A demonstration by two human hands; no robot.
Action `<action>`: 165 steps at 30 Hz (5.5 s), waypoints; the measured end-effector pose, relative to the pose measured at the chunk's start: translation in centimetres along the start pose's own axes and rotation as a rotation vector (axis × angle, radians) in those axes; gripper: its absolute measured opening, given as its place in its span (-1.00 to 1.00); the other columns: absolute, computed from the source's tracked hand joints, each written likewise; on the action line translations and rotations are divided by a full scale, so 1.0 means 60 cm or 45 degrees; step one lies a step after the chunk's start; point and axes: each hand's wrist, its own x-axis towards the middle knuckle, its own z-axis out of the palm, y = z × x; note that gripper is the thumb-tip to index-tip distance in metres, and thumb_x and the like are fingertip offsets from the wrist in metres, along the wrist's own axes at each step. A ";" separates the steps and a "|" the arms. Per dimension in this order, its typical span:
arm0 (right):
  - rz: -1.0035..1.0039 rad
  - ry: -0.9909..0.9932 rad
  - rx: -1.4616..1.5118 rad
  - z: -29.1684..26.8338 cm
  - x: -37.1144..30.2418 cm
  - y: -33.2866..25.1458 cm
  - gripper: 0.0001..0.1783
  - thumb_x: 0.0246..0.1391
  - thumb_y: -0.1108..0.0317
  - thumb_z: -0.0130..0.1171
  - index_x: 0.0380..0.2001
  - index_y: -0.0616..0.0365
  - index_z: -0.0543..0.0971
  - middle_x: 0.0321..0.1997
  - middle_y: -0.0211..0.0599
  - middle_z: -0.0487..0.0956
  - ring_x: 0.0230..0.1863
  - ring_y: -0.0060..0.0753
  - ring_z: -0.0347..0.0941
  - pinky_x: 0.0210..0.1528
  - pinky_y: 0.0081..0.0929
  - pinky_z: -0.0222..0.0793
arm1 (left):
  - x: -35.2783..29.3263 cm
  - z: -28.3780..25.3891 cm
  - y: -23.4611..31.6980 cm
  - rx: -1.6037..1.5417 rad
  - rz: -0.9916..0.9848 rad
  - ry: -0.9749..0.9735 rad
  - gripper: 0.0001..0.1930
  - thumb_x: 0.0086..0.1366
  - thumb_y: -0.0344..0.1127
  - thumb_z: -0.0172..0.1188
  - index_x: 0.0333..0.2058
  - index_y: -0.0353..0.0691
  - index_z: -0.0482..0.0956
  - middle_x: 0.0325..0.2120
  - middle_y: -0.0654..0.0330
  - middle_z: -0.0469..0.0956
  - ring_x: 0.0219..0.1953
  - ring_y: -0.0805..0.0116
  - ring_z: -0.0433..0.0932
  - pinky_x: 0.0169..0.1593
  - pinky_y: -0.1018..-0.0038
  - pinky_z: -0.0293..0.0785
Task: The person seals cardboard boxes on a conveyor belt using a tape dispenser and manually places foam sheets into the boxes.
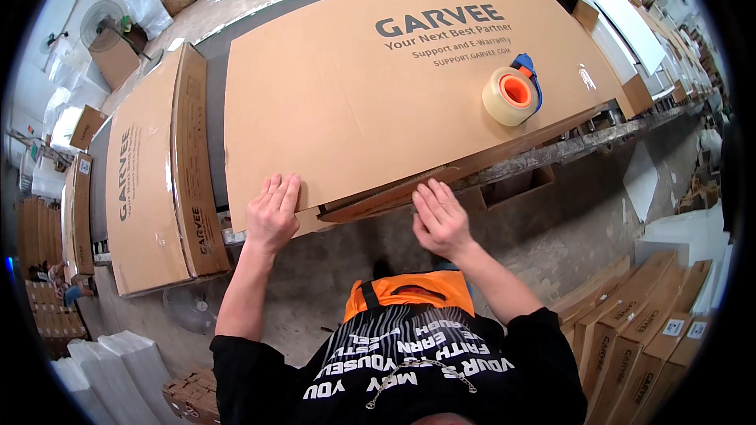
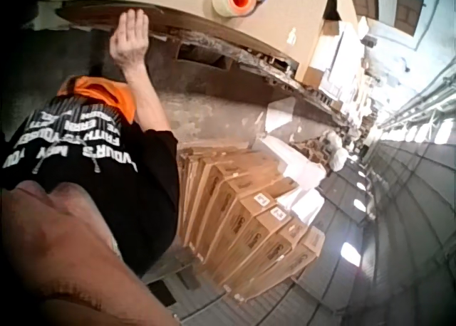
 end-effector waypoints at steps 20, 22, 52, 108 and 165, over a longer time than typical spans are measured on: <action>0.026 0.023 -0.214 0.075 -0.027 0.021 -0.80 -0.17 0.44 0.16 -0.38 0.24 0.59 -0.31 -0.16 0.58 -0.21 -0.08 0.51 -0.07 -0.20 0.47 | 0.032 0.057 0.093 -0.139 0.042 -0.481 0.02 -0.21 -0.08 0.49 0.25 -0.34 0.24 0.25 -0.28 0.19 0.21 -0.47 0.22 0.27 -0.14 0.19; 0.070 0.036 -0.128 0.058 -0.069 0.016 -0.76 -0.17 0.45 0.15 -0.33 0.24 0.57 -0.28 -0.16 0.57 -0.18 -0.10 0.50 -0.06 -0.22 0.46 | 0.031 0.075 0.090 -0.071 0.114 -0.473 -0.02 -0.21 -0.10 0.47 0.23 -0.32 0.28 0.22 -0.24 0.26 0.18 -0.43 0.29 0.25 -0.13 0.23; 0.529 -0.541 0.380 -0.036 0.323 0.149 -0.37 -0.34 0.47 0.06 -0.02 0.30 0.55 -0.25 -0.14 0.56 -0.29 -0.25 0.51 -0.21 -0.38 0.41 | 0.010 0.294 0.148 -0.621 -0.269 0.161 -0.15 -0.40 -0.16 0.43 0.03 -0.32 0.50 0.14 0.02 0.44 0.23 -0.02 0.35 0.35 0.13 0.20; 0.580 -0.761 -0.075 -0.204 0.256 0.125 -0.45 -0.18 0.24 0.08 0.02 -0.13 0.55 -0.12 -0.04 0.57 -0.09 0.08 0.51 -0.06 -0.18 0.45 | 0.151 0.070 0.209 -0.073 -0.257 -0.868 0.12 -0.05 0.04 0.30 0.37 -0.34 -0.11 0.38 -0.26 -0.18 0.40 -0.39 -0.26 0.43 -0.05 -0.37; -0.861 -0.590 0.624 -0.278 0.104 0.311 -0.20 -0.56 0.43 0.32 0.01 -0.06 0.52 0.18 -0.04 0.41 -0.29 -0.17 0.48 -0.20 -0.31 0.49 | 0.197 0.063 0.501 -1.729 -1.969 1.148 -0.92 0.23 -0.47 0.25 -0.37 -0.37 0.66 -0.48 0.15 0.64 -0.48 0.43 0.57 -0.33 0.50 0.54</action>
